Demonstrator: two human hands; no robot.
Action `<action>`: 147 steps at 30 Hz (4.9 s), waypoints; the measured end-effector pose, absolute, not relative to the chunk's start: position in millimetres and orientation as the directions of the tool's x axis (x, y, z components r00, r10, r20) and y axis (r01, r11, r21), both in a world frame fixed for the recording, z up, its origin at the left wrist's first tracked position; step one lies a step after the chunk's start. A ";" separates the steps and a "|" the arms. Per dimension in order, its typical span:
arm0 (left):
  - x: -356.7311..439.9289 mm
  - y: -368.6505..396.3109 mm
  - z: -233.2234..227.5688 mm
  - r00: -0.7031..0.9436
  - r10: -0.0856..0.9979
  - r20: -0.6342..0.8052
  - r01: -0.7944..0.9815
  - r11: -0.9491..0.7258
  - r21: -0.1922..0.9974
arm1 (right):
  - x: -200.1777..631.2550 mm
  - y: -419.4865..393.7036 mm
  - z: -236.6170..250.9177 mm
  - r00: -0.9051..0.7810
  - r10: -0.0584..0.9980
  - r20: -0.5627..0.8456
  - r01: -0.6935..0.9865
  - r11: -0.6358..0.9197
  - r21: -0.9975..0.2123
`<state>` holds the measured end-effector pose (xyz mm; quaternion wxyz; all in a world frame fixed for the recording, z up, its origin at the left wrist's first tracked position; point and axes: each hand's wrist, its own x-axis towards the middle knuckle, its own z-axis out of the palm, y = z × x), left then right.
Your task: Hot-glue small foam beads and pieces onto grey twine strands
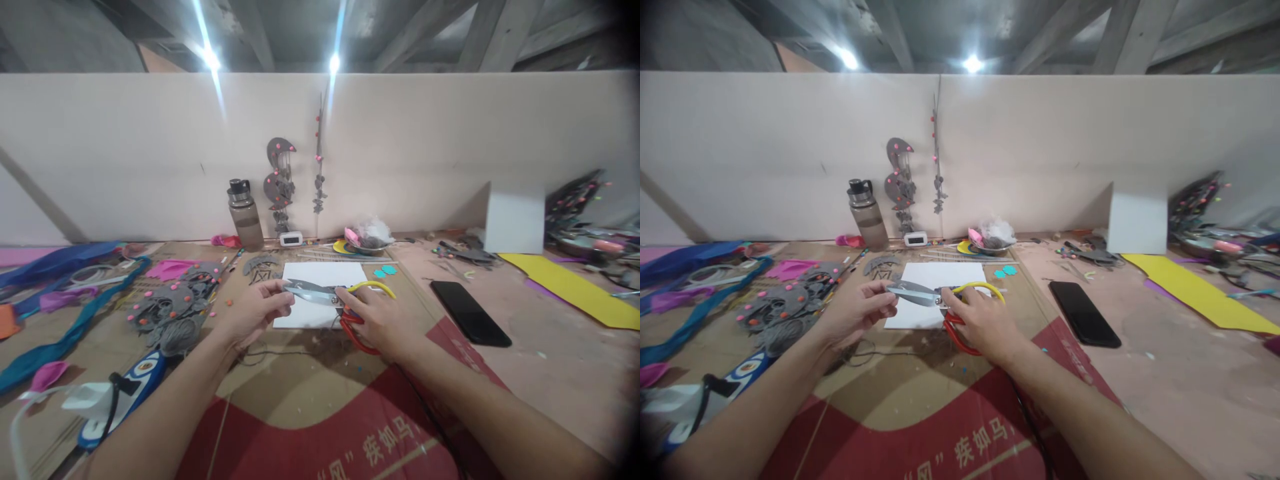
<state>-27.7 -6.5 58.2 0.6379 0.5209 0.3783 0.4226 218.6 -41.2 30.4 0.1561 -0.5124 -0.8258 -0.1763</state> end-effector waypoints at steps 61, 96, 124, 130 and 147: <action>-20.7 -6.6 48.6 0.306 0.947 0.093 -0.408 0.043 0.912 | 203.7 -50.1 24.8 -0.374 0.836 0.402 0.826 0.498 -0.265; -17.9 -8.4 49.0 0.200 0.971 0.133 -0.157 -0.102 0.982 | 205.1 -45.7 27.4 -0.366 0.842 0.396 0.903 0.425 -0.069; -24.0 -7.9 45.5 0.260 0.947 0.187 0.165 -0.234 0.958 | 207.6 -47.5 30.1 -0.391 0.827 0.404 0.919 0.372 0.129; -25.4 -8.9 47.9 0.259 0.944 0.206 0.227 -0.266 0.937 | 208.9 -48.6 33.6 -0.396 0.838 0.376 0.917 0.383 0.113; -24.1 -5.7 45.1 0.236 0.962 0.135 -0.032 -0.131 0.991 | 207.7 -42.0 30.1 -0.280 0.852 0.443 0.882 0.410 -0.231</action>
